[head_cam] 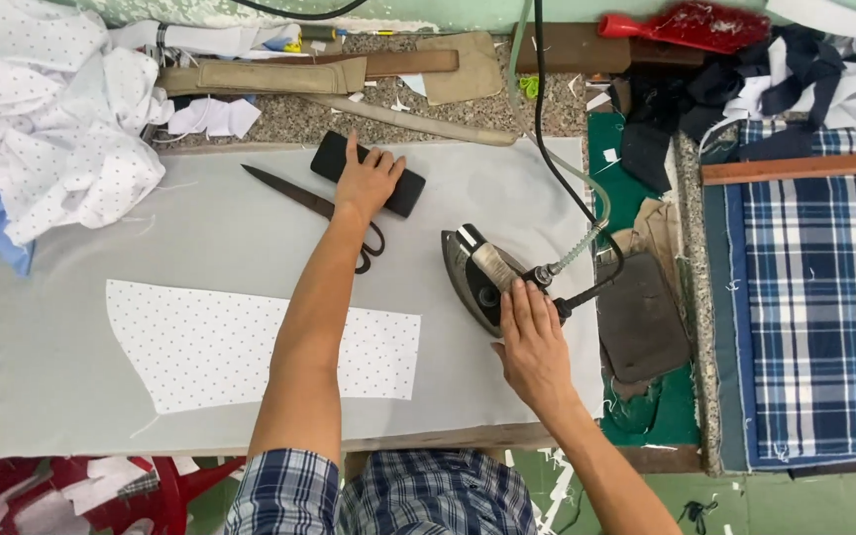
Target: The person irons a piece of white polka-dotted fabric on a work table using a steam iron and a black pressing block. They smooth the fabric, iron it, and trim the edges with scissors. Finally, they place the finished piece into a red basket.
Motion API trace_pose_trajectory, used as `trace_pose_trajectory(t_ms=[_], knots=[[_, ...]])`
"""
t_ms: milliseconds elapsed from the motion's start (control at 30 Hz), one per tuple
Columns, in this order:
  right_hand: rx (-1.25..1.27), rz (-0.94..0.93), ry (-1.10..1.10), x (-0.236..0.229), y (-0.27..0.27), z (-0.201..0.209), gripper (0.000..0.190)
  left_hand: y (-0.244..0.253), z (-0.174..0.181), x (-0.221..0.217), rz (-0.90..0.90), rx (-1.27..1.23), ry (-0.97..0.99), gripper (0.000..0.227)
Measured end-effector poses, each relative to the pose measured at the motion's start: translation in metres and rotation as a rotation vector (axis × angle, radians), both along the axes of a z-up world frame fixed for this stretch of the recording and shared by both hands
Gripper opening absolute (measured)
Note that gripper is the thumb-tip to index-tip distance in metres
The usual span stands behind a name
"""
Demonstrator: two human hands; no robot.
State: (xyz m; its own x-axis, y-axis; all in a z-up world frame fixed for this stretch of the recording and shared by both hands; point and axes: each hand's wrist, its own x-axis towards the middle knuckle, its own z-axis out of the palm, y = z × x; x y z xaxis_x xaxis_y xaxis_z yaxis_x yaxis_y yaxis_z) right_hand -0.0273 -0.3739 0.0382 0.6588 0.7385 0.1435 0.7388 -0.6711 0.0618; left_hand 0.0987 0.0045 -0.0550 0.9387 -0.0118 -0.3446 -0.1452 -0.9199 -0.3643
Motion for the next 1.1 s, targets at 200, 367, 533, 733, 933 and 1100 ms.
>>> trace_pose_trajectory(t_ms=[200,367,533,733,933,1100], knots=[[0.010,0.109,-0.141,0.011,-0.001,0.028,0.046,-0.022,0.087,-0.046,0.064,-0.275,-0.205,0.106],[0.010,-0.058,0.265,0.079,0.025,0.007,0.062,-0.004,0.108,-0.174,0.210,-0.405,-0.311,0.089],[0.072,-0.407,0.794,0.095,0.070,0.009,0.075,0.037,0.095,-0.314,0.443,-0.492,-0.374,0.071],[-0.164,-0.260,0.758,-0.022,0.149,0.105,0.067,0.094,0.065,-0.404,0.565,-0.320,-0.566,0.060],[-0.127,0.313,0.533,-0.128,0.234,0.081,0.053,0.107,0.035,-0.425,0.600,-0.405,-0.851,0.048],[-0.278,0.393,0.727,-0.172,0.275,0.082,0.051,0.109,0.027,-0.425,0.698,-0.447,-0.807,0.041]])
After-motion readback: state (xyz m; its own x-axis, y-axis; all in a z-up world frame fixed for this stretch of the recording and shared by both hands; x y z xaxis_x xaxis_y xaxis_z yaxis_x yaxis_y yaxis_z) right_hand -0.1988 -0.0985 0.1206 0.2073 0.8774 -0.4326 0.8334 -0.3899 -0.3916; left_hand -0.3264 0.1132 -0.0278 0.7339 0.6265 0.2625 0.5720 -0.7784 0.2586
